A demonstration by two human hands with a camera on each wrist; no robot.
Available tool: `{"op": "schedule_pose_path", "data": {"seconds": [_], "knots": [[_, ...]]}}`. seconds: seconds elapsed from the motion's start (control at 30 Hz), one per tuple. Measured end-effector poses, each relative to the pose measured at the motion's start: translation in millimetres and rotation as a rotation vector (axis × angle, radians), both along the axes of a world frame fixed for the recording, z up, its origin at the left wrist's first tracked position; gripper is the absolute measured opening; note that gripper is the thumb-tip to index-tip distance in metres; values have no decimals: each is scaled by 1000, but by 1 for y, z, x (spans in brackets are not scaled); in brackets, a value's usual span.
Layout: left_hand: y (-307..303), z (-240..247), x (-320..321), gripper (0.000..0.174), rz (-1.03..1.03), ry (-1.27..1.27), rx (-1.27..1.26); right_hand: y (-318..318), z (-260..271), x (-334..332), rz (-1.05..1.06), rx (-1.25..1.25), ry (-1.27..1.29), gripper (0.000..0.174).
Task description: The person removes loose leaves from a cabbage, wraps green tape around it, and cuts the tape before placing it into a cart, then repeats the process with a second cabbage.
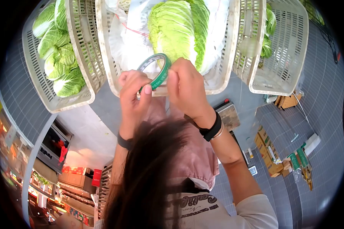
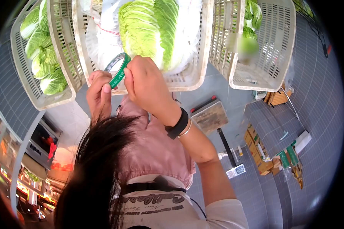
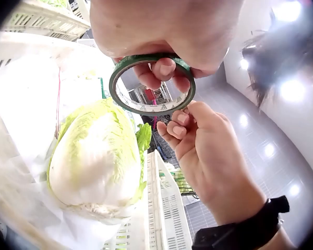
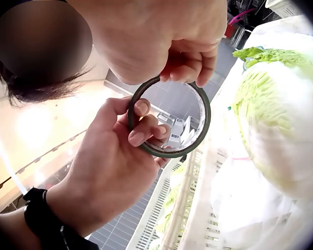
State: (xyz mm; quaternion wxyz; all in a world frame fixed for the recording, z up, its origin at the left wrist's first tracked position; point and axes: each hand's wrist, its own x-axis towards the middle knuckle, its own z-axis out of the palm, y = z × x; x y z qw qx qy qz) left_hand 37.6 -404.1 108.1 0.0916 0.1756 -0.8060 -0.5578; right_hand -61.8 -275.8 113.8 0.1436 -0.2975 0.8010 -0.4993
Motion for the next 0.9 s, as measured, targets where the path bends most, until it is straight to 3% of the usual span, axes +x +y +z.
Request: {"op": "schedule_pose_path", "data": {"seconds": [0.03,0.13,0.3,0.4,0.5,0.6,0.7,0.8,0.9], "knots": [[1,-1,-2,28,-4,16,10,1,0,-1,-19,6,-19,7],[8,-6,0,24,328,134,469,17,-7,-6,-195,84,-90,6],[-7,-6,0,32,327,59,461,83,-32,-35,-574,307,146,12],[-11,-12,1,33,277,41,455,130,-51,-46,-685,528,185,13],[-8,-12,0,34,266,5,458,155,-71,-50,-612,616,201,15],[-3,-7,-1,32,236,-71,434,163,-89,-48,-690,445,73,16],[7,-9,-6,31,227,24,496,174,-109,-47,-745,413,-2,16],[10,-8,-4,30,193,-48,478,179,-120,-50,-725,530,-43,19],[11,-1,-7,31,189,-95,477,172,-118,-49,-672,486,34,19]]}}
